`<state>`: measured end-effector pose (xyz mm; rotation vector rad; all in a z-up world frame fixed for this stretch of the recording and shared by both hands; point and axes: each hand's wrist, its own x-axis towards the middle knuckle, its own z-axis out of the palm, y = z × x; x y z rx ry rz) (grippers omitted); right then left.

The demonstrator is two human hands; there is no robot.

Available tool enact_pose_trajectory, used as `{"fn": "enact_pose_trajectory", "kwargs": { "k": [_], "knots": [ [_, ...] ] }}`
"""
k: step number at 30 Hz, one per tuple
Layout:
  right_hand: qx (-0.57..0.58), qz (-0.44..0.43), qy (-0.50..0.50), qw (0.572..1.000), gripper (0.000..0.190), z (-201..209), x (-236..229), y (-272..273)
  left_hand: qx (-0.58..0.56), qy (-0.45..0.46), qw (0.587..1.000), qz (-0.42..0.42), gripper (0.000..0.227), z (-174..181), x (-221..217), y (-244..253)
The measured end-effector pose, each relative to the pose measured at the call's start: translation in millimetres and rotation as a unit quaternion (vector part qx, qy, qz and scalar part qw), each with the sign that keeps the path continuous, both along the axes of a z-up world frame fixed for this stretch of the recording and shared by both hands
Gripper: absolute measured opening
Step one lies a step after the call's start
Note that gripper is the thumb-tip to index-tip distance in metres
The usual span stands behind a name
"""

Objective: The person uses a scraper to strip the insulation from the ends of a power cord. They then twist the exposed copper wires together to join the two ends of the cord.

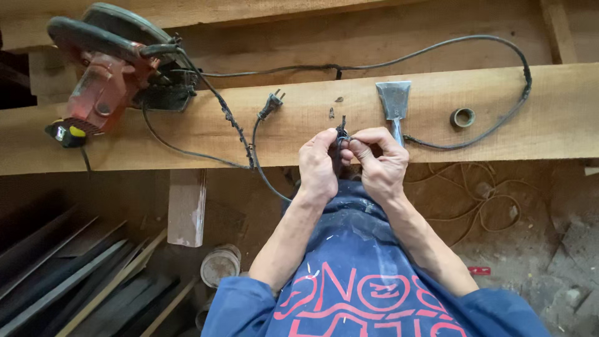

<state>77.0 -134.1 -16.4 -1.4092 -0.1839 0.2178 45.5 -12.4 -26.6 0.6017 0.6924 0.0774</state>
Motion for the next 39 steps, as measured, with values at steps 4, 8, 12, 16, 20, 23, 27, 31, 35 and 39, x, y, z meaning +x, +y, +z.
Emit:
{"fn": "enact_pose_trajectory", "kwargs": {
  "k": [4, 8, 12, 16, 20, 23, 27, 31, 35, 39],
  "knots": [
    [-0.012, 0.000, 0.088, 0.996, 0.005, 2, 11, -1, 0.050, 0.009, 0.997, -0.052, 0.023, 2, -1, 10],
    [-0.071, 0.034, 0.095, 0.992, 0.016, 9, 23, -2, 0.179, -0.024, 0.982, -0.055, 0.026, 0, 0, 7],
    [-0.128, 0.081, 0.128, 0.980, 0.017, 19, 36, -3, 0.373, -0.039, 0.926, -0.052, 0.020, 3, 0, 3],
    [-0.198, 0.158, 0.189, 0.949, 0.012, 26, 53, -11, 0.612, -0.086, 0.785, -0.038, 0.013, 7, -5, 11],
    [-0.093, 0.228, 0.313, 0.917, 0.012, 20, 60, -20, 0.598, -0.121, 0.788, -0.079, 0.012, 11, -12, 14],
    [0.043, 0.250, 0.380, 0.889, 0.006, 9, 54, -20, 0.311, -0.060, 0.938, -0.137, 0.016, 15, -18, 15],
    [0.118, 0.259, 0.350, 0.892, 0.006, -1, 41, -18, 0.015, -0.110, 0.984, -0.137, 0.020, 18, -25, 26],
    [0.020, 0.246, 0.091, 0.965, 0.003, 1, 39, -18, -0.072, -0.147, 0.975, -0.152, 0.021, 18, -22, 34],
    [-0.068, 0.175, 0.022, 0.982, 0.002, 10, 36, -13, 0.174, -0.118, 0.964, -0.161, 0.021, 26, -12, 31],
    [0.018, 0.153, 0.102, 0.983, 0.005, 12, 34, -11, 0.612, -0.229, 0.754, -0.062, 0.025, 49, -15, 24]
  ]
}}
